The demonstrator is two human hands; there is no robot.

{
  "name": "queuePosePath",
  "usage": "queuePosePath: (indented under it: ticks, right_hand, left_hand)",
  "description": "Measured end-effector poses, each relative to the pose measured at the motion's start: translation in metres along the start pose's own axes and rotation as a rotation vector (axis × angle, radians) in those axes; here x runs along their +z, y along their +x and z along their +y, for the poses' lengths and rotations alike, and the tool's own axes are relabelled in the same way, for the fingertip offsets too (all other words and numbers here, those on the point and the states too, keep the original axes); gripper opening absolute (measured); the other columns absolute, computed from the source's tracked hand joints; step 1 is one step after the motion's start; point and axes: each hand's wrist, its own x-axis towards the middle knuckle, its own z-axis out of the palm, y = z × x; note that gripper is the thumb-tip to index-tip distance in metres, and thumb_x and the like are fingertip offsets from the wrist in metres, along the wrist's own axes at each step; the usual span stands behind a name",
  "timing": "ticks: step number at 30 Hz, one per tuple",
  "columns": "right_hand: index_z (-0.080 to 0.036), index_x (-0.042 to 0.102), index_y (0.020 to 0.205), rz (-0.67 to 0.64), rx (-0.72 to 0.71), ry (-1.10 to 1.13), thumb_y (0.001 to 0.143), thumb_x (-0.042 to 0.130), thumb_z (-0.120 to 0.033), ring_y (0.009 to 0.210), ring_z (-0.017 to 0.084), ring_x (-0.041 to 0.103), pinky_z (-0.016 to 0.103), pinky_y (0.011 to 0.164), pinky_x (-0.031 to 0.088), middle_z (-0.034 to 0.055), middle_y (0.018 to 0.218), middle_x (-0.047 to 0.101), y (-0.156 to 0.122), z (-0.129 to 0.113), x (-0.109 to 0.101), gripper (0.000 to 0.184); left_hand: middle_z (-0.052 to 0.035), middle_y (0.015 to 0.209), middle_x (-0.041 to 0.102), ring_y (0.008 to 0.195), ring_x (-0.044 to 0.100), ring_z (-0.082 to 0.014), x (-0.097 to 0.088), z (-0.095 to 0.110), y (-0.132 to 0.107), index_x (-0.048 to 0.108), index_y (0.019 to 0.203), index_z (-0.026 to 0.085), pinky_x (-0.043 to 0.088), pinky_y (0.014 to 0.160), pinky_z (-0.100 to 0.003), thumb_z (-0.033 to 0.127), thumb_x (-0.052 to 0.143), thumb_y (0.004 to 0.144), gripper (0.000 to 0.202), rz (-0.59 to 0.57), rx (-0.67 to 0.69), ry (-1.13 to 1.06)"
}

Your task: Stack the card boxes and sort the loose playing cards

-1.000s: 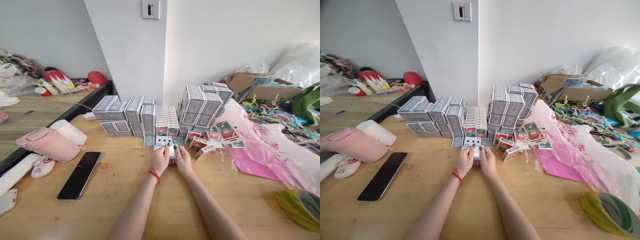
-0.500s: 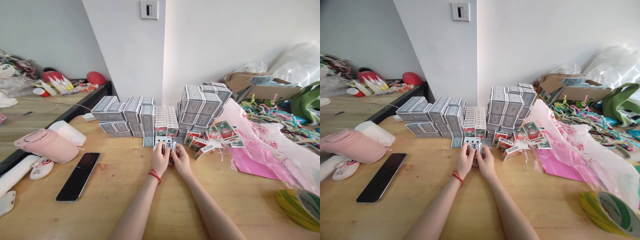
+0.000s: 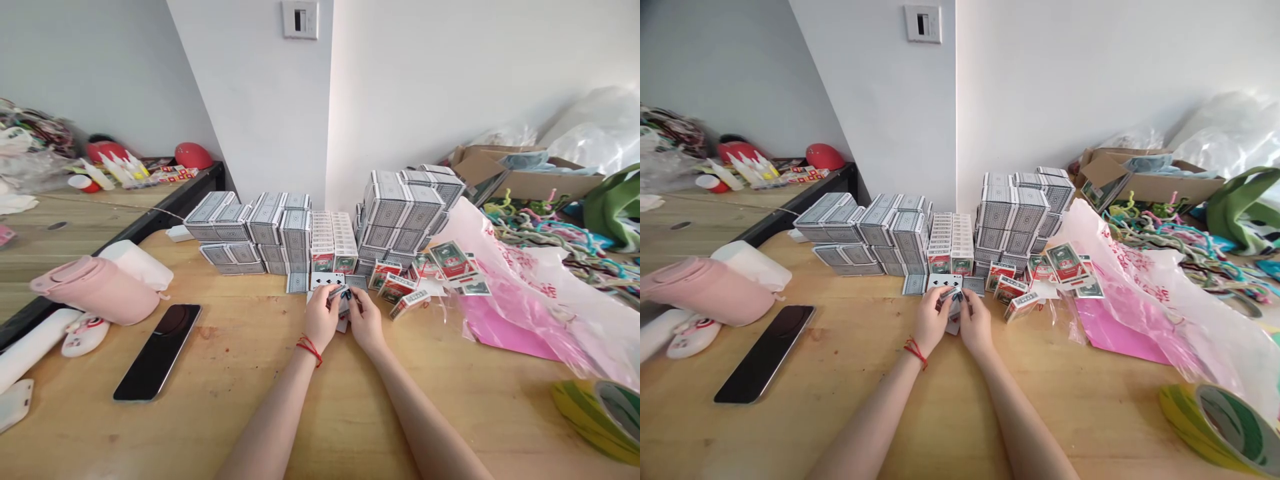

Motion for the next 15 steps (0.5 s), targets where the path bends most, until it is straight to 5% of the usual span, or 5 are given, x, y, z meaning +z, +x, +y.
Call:
queuePosePath:
  ticks: [4, 9, 15]
  right_hand:
    - [-0.020, 0.056, 0.098, -0.018, 0.083, 0.126, 0.077, 0.050, -0.035, 0.046, 0.012, 0.051, 0.024, 0.043, 0.042, 0.0016, 0.070, 0.059, 0.0001, 0.0024, 0.0001, 0.026]
    - [-0.020, 0.058, 0.099, -0.018, 0.131, 0.212, 0.075, 0.052, -0.034, 0.041, 0.013, 0.048, 0.025, 0.039, 0.041, -0.0018, 0.054, 0.053, -0.0002, 0.0023, -0.0007, 0.029]
    - [-0.022, 0.063, 0.102, -0.003, 0.118, 0.243, 0.073, 0.053, -0.033, 0.051, 0.012, 0.052, 0.027, 0.047, 0.046, 0.0042, 0.079, 0.061, 0.0028, 0.0039, -0.0021, 0.032]
  left_hand:
    - [-0.0063, 0.097, 0.062, 0.091, 0.057, -0.0163, 0.0011, -0.0057, 0.0008, 0.056, 0.099, 0.019, 0.045, 0.078, -0.029, 0.020, 0.040, 0.085, 0.021, 0.030, 0.003, 0.017]
    - [-0.0078, 0.096, 0.063, 0.089, 0.058, -0.0177, -0.0007, -0.0109, 0.0021, 0.056, 0.101, 0.018, 0.045, 0.077, -0.030, 0.022, 0.036, 0.087, 0.025, 0.056, -0.038, 0.031]
    - [-0.0078, 0.085, 0.064, 0.077, 0.061, -0.0178, -0.0029, -0.0088, 0.0013, 0.059, 0.096, 0.018, 0.046, 0.066, -0.027, 0.030, 0.040, 0.085, 0.025, 0.111, -0.162, -0.065]
